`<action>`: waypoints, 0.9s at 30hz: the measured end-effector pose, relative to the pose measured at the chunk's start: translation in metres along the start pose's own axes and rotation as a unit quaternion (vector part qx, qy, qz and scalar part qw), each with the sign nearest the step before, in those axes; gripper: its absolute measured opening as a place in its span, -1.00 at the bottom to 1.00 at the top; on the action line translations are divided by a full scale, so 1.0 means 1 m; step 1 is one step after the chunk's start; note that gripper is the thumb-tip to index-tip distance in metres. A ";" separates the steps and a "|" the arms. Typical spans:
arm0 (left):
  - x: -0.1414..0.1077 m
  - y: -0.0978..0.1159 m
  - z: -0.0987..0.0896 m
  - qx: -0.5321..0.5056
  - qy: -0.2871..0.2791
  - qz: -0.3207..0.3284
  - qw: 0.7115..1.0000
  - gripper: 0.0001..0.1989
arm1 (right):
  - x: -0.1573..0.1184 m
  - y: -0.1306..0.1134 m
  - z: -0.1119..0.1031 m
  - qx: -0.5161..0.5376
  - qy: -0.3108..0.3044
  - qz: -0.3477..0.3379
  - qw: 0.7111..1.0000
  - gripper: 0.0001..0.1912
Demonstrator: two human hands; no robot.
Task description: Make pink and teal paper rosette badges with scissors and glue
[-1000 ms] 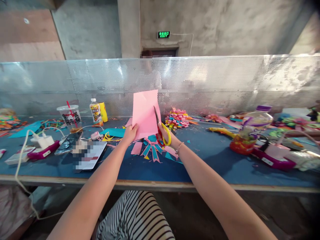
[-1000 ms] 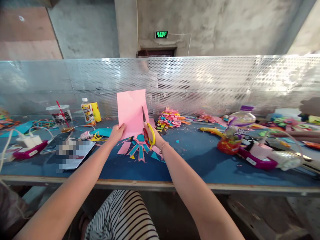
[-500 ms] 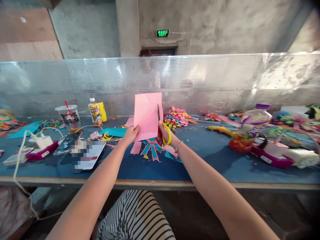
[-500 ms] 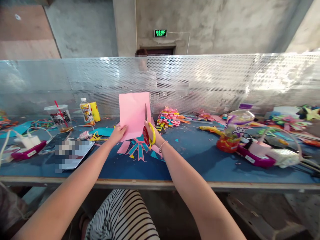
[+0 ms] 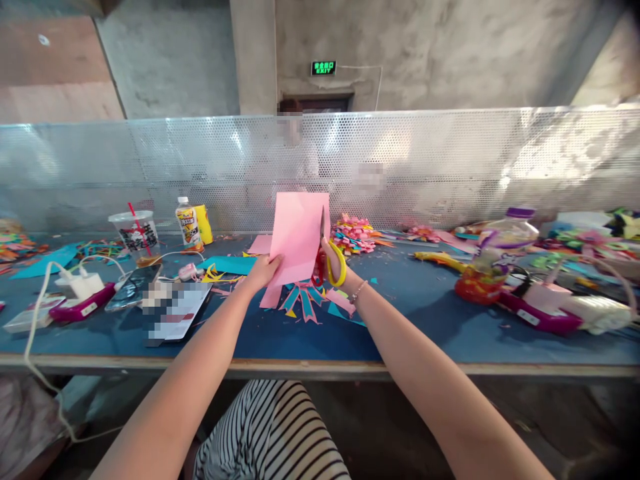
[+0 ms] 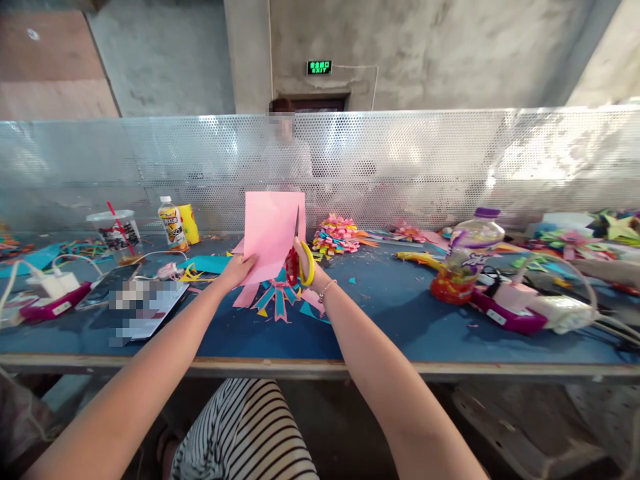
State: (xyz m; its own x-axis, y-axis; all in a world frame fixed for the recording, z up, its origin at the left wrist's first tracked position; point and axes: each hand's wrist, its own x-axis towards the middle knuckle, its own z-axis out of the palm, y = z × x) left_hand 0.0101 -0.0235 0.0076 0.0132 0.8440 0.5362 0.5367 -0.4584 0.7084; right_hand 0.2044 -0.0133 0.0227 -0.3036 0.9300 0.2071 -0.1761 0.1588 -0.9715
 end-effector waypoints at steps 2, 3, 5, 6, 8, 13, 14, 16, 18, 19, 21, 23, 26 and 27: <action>0.000 0.000 0.000 -0.004 -0.013 0.009 1.000 -0.61 | 0.002 0.000 -0.003 0.026 -0.002 0.003 1.000 -0.45; -0.001 0.000 0.000 -0.005 -0.015 0.013 1.000 -0.61 | 0.004 0.000 -0.004 0.035 -0.003 0.005 0.999 -0.46; -0.001 0.001 0.000 -0.002 -0.018 0.016 1.000 -0.60 | 0.006 0.002 -0.005 0.034 -0.001 0.004 0.999 -0.48; -0.001 0.001 0.000 0.000 -0.020 0.015 1.000 -0.59 | 0.007 0.004 -0.005 0.022 0.002 -0.002 1.000 -0.47; -0.001 0.002 0.000 0.001 -0.024 0.009 1.000 -0.59 | 0.009 0.007 -0.006 -0.005 0.019 -0.024 1.000 -0.46; -0.001 0.003 0.000 -0.006 -0.025 0.008 1.000 -0.60 | 0.011 0.011 -0.008 -0.068 0.054 -0.079 0.993 -0.46; 0.000 0.002 0.000 -0.006 -0.026 0.007 1.000 -0.60 | 0.010 0.010 -0.007 -0.072 0.053 -0.080 0.993 -0.46; 0.000 0.001 0.000 -0.002 -0.026 0.004 1.000 -0.59 | 0.008 0.007 -0.006 -0.049 0.050 -0.067 0.995 -0.47; 0.000 0.000 0.000 0.005 -0.027 0.002 1.000 -0.59 | 0.005 0.004 -0.005 -0.002 0.042 -0.036 0.998 -0.46; 0.000 -0.001 0.001 0.010 -0.030 0.001 1.000 -0.59 | 0.004 0.002 -0.005 0.021 0.032 -0.020 0.999 -0.46; -0.001 0.000 0.001 0.018 -0.041 -0.004 0.999 -0.58 | 0.003 0.000 -0.006 0.052 0.010 -0.007 0.999 -0.46; -0.002 0.002 0.000 0.025 -0.057 -0.005 0.998 -0.57 | 0.004 -0.001 -0.009 0.061 -0.007 -0.011 0.998 -0.45; -0.003 0.004 0.000 0.031 -0.075 -0.001 0.997 -0.56 | 0.007 0.000 -0.013 0.061 0.004 -0.019 0.998 -0.46; -0.003 0.004 -0.001 0.032 -0.079 -0.001 0.996 -0.55 | 0.008 0.000 -0.014 0.058 0.014 -0.024 0.998 -0.46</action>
State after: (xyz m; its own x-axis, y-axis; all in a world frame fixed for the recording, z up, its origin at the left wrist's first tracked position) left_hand 0.0118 -0.0285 0.0092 0.1419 0.8808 0.4517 0.5888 -0.4419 0.6768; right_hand 0.2149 -0.0015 0.0225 -0.2673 0.9313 0.2475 -0.2972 0.1647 -0.9405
